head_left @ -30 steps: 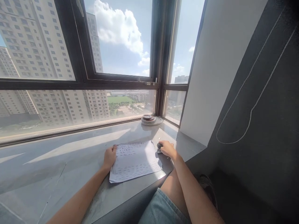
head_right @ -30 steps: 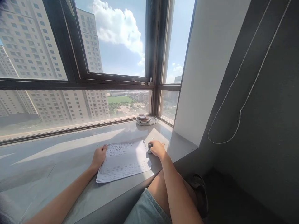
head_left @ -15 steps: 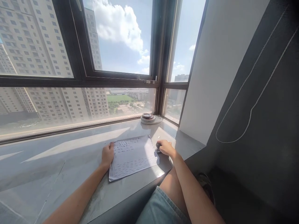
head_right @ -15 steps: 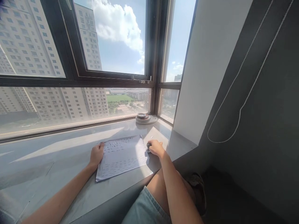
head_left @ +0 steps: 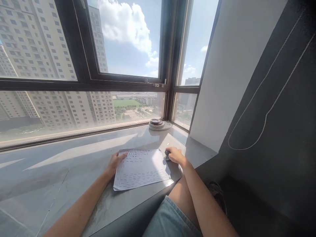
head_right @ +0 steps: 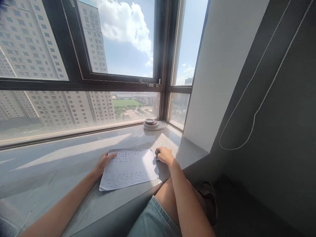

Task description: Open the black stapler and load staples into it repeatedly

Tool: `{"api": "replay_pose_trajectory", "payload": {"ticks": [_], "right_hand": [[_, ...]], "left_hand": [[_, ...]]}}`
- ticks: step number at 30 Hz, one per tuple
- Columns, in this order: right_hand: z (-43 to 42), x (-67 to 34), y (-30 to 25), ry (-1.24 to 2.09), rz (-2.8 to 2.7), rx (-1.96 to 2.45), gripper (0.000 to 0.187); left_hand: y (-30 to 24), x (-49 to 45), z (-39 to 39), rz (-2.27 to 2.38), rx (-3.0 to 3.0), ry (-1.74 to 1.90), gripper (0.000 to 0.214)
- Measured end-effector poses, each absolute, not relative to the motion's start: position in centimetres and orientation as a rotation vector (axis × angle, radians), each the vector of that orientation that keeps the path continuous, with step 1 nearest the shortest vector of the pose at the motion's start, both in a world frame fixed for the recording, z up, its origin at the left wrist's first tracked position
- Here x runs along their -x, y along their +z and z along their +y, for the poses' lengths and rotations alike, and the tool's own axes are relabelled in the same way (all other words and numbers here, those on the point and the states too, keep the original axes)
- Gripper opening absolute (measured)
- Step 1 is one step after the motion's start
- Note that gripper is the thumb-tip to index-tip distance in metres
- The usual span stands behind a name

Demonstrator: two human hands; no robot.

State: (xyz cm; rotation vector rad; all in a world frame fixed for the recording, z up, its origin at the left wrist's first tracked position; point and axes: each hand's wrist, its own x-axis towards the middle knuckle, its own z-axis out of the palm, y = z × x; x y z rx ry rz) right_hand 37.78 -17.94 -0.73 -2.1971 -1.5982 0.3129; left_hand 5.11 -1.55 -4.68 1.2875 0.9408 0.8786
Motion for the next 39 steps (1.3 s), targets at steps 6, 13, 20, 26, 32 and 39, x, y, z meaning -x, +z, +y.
{"api": "replay_pose_trajectory", "payload": {"ticks": [6,13,20,26,32,39], "right_hand": [[-17.8,-38.0,-1.2,0.284,-1.619,2.196,0.031],[-18.1,-37.9,-0.4,0.336,-1.603,2.148,0.035],[-18.1,-37.8,-0.2,0.273,-1.449,2.026,0.032],[-17.5,-36.9,-0.8,0.171,-1.503,2.216,0.042],[-17.4,-36.6,-0.9,0.156,-1.54,2.303,0.039],[-17.5,-36.3,-0.7,0.152,-1.581,2.356,0.036]], "left_hand": [[-4.9,-5.3,-2.1,0.828,-1.501,0.743,0.048],[-5.4,-6.0,-1.9,0.888,-1.447,0.897,0.052],[-5.5,-6.1,-1.3,0.956,-1.473,1.028,0.048],[-5.7,-5.9,-0.8,0.974,-1.475,1.084,0.048],[-5.8,-6.0,-0.6,0.986,-1.461,1.125,0.045],[-5.4,-5.9,-1.3,0.993,-1.484,1.068,0.044]]}}
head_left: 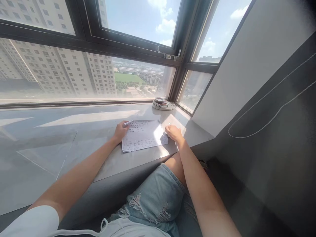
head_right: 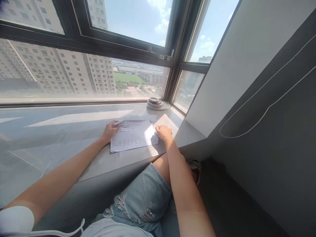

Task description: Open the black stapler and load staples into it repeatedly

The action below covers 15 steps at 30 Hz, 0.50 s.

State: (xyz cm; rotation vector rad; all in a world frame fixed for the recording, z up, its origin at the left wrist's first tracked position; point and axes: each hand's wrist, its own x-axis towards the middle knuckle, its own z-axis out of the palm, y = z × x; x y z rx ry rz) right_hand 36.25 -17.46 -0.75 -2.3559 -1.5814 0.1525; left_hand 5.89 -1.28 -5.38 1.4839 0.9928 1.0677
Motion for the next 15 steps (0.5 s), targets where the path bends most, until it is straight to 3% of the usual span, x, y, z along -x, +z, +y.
{"api": "replay_pose_trajectory", "payload": {"ticks": [15], "right_hand": [[-17.31,-36.15,-0.7,0.171,-1.61,2.39,0.039]], "left_hand": [[-5.51,-6.22,-1.34,0.989,-1.451,1.09,0.04]]}}
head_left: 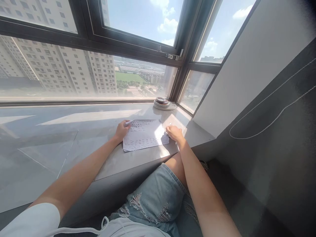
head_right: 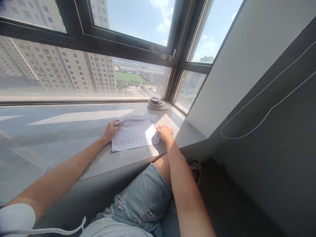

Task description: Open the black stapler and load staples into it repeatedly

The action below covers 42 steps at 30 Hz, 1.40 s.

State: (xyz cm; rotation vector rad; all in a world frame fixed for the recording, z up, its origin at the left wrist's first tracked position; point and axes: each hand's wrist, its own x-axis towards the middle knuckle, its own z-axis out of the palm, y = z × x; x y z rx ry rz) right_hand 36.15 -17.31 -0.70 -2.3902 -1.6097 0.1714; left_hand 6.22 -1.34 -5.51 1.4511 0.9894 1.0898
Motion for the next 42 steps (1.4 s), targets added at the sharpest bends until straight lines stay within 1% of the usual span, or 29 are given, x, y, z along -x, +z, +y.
{"api": "replay_pose_trajectory", "payload": {"ticks": [18,29,35,42], "right_hand": [[-17.5,-35.7,-0.4,0.144,-1.664,2.422,0.038],[-17.1,-35.6,-0.9,0.089,-1.695,2.474,0.038],[-16.8,-35.3,-1.7,-0.017,-1.701,2.496,0.039],[-16.8,-35.0,-2.8,-0.206,-1.741,2.533,0.042]], "left_hand": [[-5.2,-6.2,-1.7,0.962,-1.443,1.086,0.042],[-5.1,-6.2,-1.7,0.976,-1.472,1.09,0.039],[-5.2,-6.2,-1.7,0.988,-1.464,1.088,0.042],[-5.8,-6.2,-1.2,0.996,-1.498,1.093,0.039]]}}
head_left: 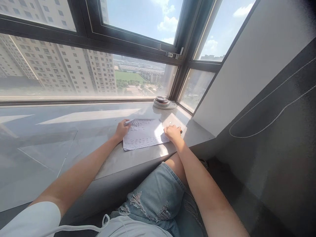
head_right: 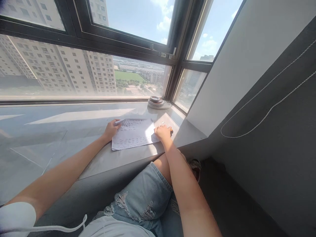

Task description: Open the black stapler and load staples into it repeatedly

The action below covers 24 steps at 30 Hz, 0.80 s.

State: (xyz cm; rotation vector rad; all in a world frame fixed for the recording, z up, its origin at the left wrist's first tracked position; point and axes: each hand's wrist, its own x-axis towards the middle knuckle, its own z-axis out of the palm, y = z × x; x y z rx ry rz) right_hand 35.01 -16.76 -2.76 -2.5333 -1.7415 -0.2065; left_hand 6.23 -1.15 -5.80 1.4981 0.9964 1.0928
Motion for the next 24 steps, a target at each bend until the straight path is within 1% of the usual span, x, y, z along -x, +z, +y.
{"api": "replay_pose_trajectory", "payload": {"ticks": [4,17,20,24], "right_hand": [[-17.1,-34.8,-3.0,-0.286,-1.764,2.513,0.044],[-17.1,-34.4,-3.7,-0.527,-1.855,2.466,0.043],[-17.1,-34.1,-3.8,-0.521,-1.861,2.456,0.042],[-16.8,-34.2,-3.6,-0.421,-1.855,2.447,0.04]], "left_hand": [[-5.9,-6.3,-1.1,1.017,-1.517,1.086,0.036],[-6.3,-6.5,-0.6,1.049,-1.512,1.096,0.036],[-6.2,-6.5,-0.7,1.046,-1.525,1.102,0.036],[-6.1,-6.4,-0.8,1.051,-1.575,1.079,0.036]]}}
